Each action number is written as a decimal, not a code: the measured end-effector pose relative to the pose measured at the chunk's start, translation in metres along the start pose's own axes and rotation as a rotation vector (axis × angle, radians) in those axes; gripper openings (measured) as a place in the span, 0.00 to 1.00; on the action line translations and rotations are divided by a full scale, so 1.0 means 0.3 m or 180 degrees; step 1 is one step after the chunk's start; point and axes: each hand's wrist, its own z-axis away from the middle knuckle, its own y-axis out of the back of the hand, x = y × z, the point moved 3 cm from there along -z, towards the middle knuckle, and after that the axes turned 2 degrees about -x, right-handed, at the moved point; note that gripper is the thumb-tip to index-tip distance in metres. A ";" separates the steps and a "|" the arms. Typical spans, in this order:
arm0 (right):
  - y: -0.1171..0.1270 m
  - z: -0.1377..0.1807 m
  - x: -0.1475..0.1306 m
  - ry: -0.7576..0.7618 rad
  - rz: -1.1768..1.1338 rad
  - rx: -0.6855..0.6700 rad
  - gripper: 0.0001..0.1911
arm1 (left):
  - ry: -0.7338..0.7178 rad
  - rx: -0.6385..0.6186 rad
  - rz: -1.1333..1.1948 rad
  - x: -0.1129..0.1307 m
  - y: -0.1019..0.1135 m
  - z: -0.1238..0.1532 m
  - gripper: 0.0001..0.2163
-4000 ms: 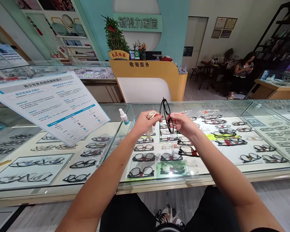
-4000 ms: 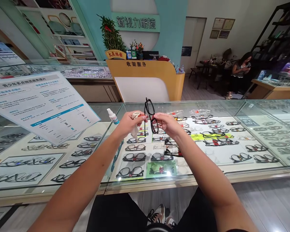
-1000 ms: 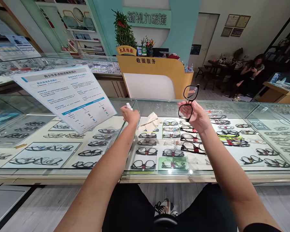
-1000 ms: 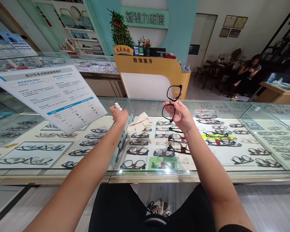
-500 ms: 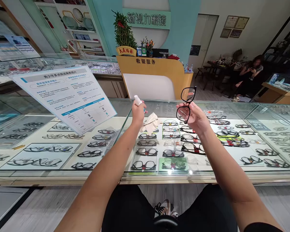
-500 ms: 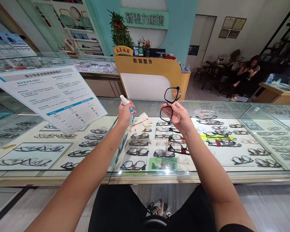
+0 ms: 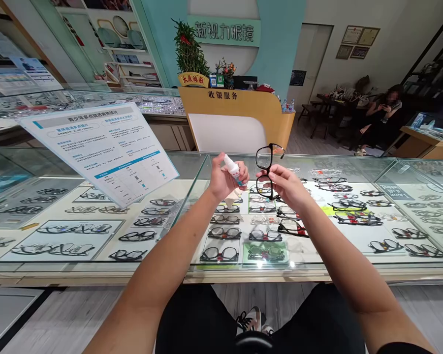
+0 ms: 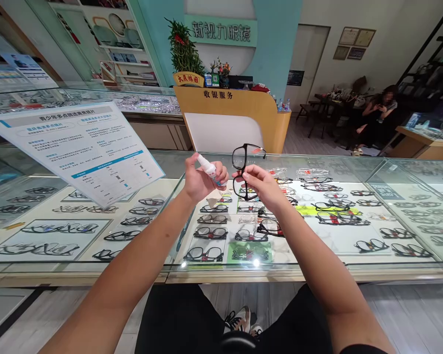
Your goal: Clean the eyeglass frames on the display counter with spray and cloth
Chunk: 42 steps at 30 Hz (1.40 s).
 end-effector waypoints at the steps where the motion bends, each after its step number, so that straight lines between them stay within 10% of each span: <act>1: -0.005 -0.001 0.009 -0.0034 0.0028 -0.0031 0.26 | -0.0112 0.0104 -0.0244 -0.008 0.004 -0.005 0.37; 19: -0.017 -0.007 0.032 -0.0105 0.0170 -0.0064 0.27 | -0.0479 0.0616 -0.1740 -0.061 0.032 -0.012 0.29; 31: 0.018 -0.029 0.030 -0.0073 -0.0090 0.0294 0.29 | -0.0299 0.0205 -0.2357 -0.090 0.007 -0.006 0.26; 37: 0.019 -0.027 0.022 -0.0024 -0.0184 0.0267 0.29 | -0.0513 0.1766 -0.1961 -0.060 0.219 -0.056 0.18; 42: 0.020 -0.023 0.022 -0.0056 -0.0243 0.0266 0.29 | 0.0333 0.3247 -0.2338 -0.111 0.445 -0.055 0.11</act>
